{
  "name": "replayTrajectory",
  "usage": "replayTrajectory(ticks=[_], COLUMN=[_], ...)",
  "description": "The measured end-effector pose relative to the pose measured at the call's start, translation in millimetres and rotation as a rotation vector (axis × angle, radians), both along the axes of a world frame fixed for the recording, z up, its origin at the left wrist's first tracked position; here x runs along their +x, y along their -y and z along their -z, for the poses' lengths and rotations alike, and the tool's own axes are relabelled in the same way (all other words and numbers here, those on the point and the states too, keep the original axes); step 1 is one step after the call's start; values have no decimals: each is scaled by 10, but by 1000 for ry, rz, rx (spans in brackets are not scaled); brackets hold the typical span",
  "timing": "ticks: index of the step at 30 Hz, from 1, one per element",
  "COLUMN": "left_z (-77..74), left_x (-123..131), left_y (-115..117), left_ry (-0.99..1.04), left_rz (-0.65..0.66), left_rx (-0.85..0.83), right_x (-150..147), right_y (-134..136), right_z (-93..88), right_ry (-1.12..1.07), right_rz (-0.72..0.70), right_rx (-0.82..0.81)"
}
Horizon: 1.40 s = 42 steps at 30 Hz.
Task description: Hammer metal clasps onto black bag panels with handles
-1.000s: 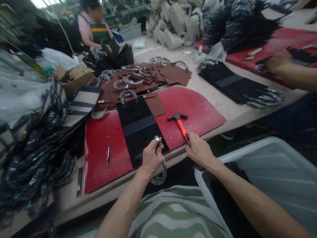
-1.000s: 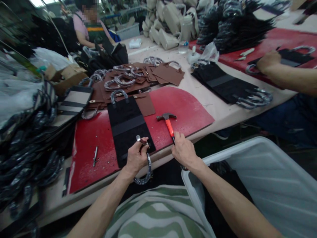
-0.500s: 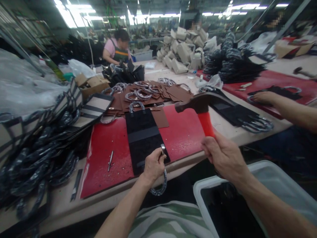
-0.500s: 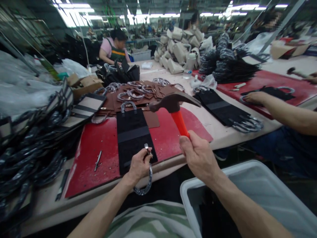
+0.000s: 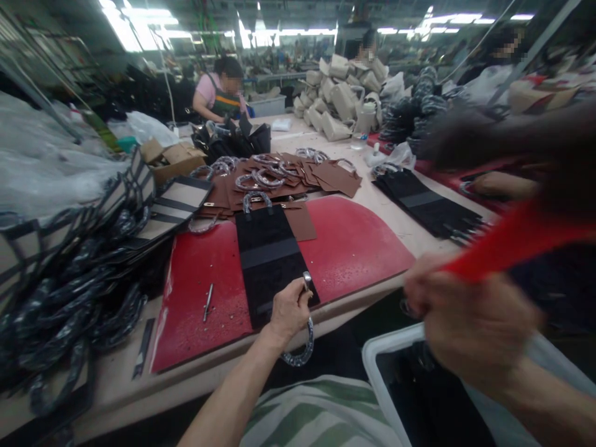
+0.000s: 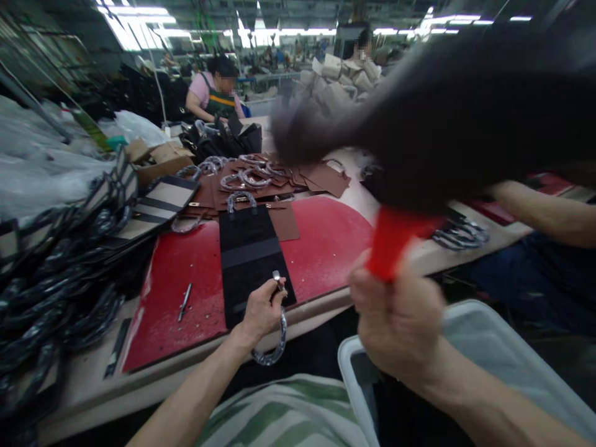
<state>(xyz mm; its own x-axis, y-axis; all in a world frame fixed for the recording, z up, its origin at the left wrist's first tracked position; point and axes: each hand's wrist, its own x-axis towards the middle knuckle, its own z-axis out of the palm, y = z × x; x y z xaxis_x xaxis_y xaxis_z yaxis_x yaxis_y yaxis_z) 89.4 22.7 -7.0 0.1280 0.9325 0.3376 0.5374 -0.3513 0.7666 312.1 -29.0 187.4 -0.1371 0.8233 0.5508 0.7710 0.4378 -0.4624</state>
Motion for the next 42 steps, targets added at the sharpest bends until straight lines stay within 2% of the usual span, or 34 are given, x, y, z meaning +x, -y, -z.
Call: replayTrajectory(ticks=[3, 5, 9, 12, 15, 17, 19, 22, 25, 29, 32, 33, 35, 39, 42], left_z=[1, 3, 2, -5, -14, -20, -23, -26, -51, -168, -316, -370, -473, -610, -626], left_x=[-5, -8, -10, -8, -8, -9, -9, -1, 13, -73, -360, -512, -887, -1714, -2149], left_y=[-3, -4, -3, -5, -7, -6, -1, 10, -4, -121, -240, -270, -305, -289, -236], left_ry=[-20, -11, -12, -6, 7, 5, -8, -8, 80, 475, 714, 693, 474, -403, -805], left_rz=[4, 9, 9, 17, 18, 16, 14, 15, -10, -160, -224, -237, -328, -640, -684], left_rx=[2, 16, -14, -46, -47, -47, -52, -66, -119, -368, -472, -460, -419, -411, -539], right_x=[34, 121, 297, 298, 142, -35, -248, -572, -814, -942, -939, -929, -896, -771, -672], right_y=[12, -30, -275, -561, -754, -749, -630, -338, -102, -35, -61, -66, -73, -159, -334], right_z=[394, 552, 773, 1029, 1244, 1315, 1362, 1473, 1632, 1748, 1743, 1735, 1721, 1698, 1660], right_ry=[265, 386, 300, 232, 386, 428, 364, 242, 197, 201, 148, 132, 126, 139, 192], right_rz=[-46, -33, -52, -28, 83, 97, 51, -13, -32, -18, -29, -33, -23, 3, -71], right_rx=[-349, -558, -725, -746, -520, -334, -287, -470, -691, -788, -803, -796, -750, -535, -371])
